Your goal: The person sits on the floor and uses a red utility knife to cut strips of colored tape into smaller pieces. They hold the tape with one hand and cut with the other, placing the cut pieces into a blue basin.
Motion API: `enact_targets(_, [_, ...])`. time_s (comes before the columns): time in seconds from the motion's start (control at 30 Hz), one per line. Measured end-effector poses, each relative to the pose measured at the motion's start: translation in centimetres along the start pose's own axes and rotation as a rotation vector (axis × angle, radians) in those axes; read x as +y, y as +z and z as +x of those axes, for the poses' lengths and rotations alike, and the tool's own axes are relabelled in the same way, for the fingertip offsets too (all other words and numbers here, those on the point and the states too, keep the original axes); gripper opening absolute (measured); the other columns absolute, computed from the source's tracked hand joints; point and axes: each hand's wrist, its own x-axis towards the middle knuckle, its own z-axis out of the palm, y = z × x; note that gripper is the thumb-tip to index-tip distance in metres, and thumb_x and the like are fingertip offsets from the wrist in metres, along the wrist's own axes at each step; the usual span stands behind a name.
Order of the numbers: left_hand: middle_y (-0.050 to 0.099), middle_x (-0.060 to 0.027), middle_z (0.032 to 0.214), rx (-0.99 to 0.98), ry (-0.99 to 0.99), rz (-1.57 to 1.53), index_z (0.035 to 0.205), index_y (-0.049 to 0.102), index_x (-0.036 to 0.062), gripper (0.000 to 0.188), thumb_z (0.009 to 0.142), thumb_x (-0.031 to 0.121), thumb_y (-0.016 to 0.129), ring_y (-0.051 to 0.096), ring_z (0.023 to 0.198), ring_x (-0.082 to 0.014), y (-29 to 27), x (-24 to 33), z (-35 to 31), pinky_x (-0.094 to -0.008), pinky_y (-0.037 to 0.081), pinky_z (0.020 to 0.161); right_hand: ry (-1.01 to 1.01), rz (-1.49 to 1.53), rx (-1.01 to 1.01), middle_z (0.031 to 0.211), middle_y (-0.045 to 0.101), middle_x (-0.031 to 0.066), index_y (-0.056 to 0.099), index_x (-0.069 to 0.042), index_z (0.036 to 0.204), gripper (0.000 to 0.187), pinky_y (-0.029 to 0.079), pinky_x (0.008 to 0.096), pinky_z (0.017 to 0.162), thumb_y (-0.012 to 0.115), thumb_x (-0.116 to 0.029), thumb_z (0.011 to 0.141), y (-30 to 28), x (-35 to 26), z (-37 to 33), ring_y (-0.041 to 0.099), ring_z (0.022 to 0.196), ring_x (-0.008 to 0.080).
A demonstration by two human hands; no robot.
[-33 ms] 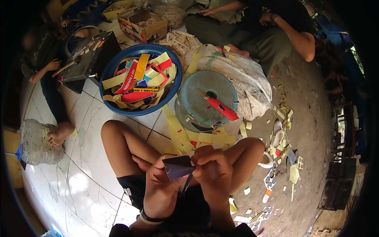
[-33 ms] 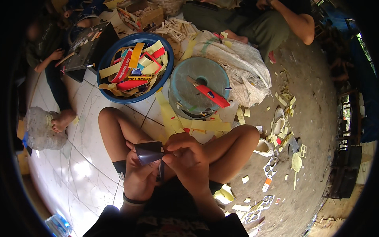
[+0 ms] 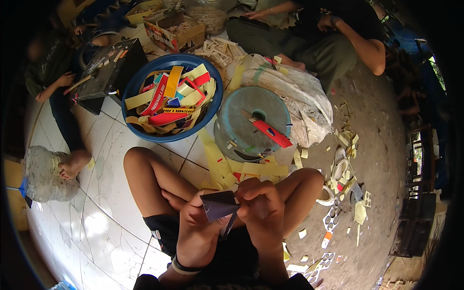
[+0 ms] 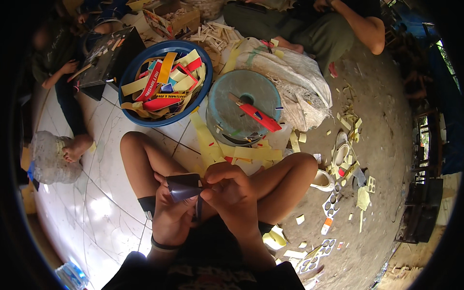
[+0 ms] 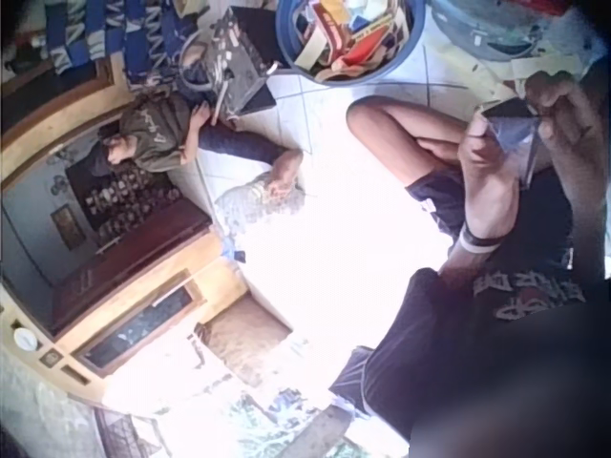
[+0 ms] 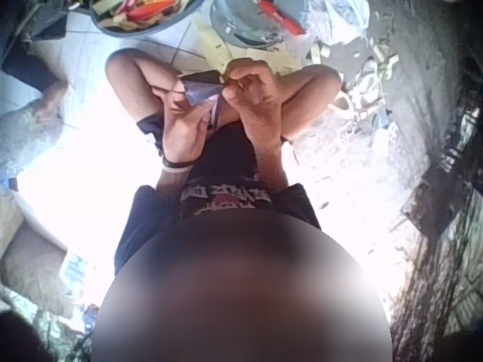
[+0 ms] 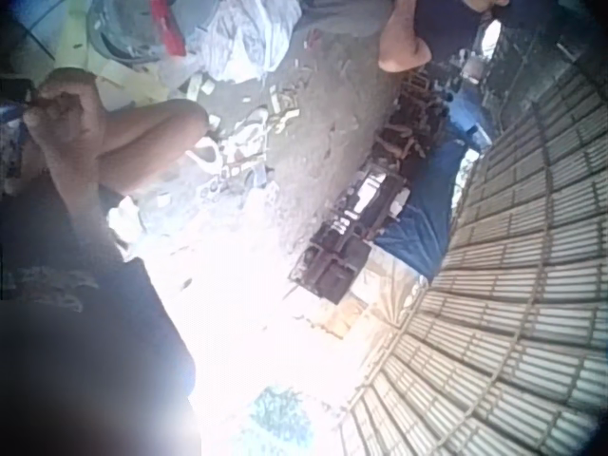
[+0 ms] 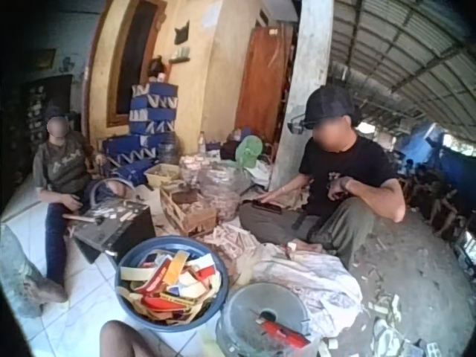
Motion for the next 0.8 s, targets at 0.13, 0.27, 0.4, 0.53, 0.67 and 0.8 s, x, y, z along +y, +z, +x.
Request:
enact_targets(0.13, [0.073,-0.01,0.115,-0.047,-0.026,0.017,0.122,0.063,-0.0029,0.032,0.091,-0.011,0.068,0.069,0.107,-0.0148,-0.1,-0.2,0.3,-0.0266,0.052,0.095,0.089,0.157,-0.075,0.112,0.058,0.008,0.058,-0.004,0.116,0.04,0.047,0.0343,0.094,0.079,0.008,0.084,-1.0,-0.5,0.7,0.057,0.107,0.018])
enact_targets(0.27, [0.073,-0.01,0.115,-0.088,-0.036,0.041,0.121,0.064,-0.0029,0.031,0.092,-0.009,0.069,0.07,0.105,-0.0143,-0.3,-0.4,0.7,-0.0264,0.053,0.093,0.167,0.305,-0.069,0.112,0.058,0.0075,0.058,-0.003,0.117,0.042,0.047,0.0345,0.09,0.079,0.009,0.082,-1.3,-1.4,0.6,0.057,0.104,0.0176])
enact_targets(0.4, [0.073,-0.0098,0.115,-0.074,-0.04,0.025,0.121,0.064,-0.0022,0.031,0.092,-0.008,0.07,0.07,0.102,-0.0139,0.0,-0.7,0.4,-0.0263,0.054,0.09,0.015,0.182,-0.098,0.111,0.058,0.0079,0.059,0.0,0.118,0.046,0.049,0.0338,0.085,0.081,0.011,0.079,-1.5,-0.7,0.9,0.057,0.103,0.017])
enact_targets(0.53, [0.073,-0.0113,0.115,-0.058,-0.028,0.016,0.117,0.062,-0.0013,0.029,0.091,-0.008,0.071,0.07,0.102,-0.0148,-0.1,-0.7,0.4,-0.0264,0.055,0.091,-0.13,0.028,-0.16,0.113,0.058,0.0085,0.059,0.001,0.119,0.048,0.051,0.0333,0.088,0.081,0.013,0.078,-1.9,0.4,1.1,0.058,0.106,0.018])
enact_targets(0.67, [0.071,-0.0107,0.108,-0.021,0.005,0.0,0.115,0.057,0.0001,0.032,0.088,-0.014,0.068,0.07,0.103,-0.0166,-0.2,-1.0,0.4,-0.0269,0.055,0.091,-0.093,0.064,-0.147,0.116,0.058,0.009,0.058,-0.001,0.123,0.05,0.05,0.0351,0.097,0.08,0.013,0.08,-2.0,0.6,0.7,0.058,0.11,0.0193])
enact_targets(0.8, [0.071,-0.0099,0.107,0.0,0.005,0.055,0.116,0.056,0.0006,0.034,0.088,-0.015,0.067,0.071,0.101,-0.0159,-0.1,-1.5,0.4,-0.0256,0.055,0.088,-0.017,0.181,-0.117,0.118,0.057,0.009,0.056,-0.002,0.127,0.054,0.049,0.037,0.099,0.08,0.013,0.08,-2.2,0.4,0.4,0.058,0.112,0.0194])
